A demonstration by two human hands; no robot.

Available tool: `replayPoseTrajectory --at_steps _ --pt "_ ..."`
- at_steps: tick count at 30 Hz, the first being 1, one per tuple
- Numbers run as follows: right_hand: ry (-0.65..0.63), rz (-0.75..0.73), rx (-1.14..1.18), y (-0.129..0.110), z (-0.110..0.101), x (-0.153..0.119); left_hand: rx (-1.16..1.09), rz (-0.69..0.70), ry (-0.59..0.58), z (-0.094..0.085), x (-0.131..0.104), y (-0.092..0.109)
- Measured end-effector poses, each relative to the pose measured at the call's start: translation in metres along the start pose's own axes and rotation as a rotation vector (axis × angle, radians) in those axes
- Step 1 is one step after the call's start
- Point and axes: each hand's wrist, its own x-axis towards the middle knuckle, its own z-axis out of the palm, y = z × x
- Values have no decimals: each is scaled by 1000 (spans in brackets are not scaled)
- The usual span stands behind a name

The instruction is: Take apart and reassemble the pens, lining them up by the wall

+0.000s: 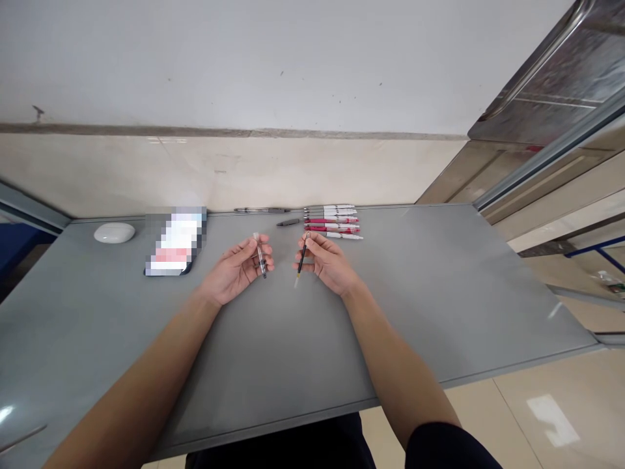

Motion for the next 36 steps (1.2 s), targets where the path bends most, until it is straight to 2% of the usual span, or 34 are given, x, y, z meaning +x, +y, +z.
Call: replayPoseTrajectory --at_steps 6,16,36 --pt "-12 10 37 -1 -1 0 30 0 -1 1 -1 0" --pt "115 -14 -20 0 -2 1 64 -11 -4 1 -2 -1" --pt "102 -57 -74 0 5 0 39 17 27 0 1 0"
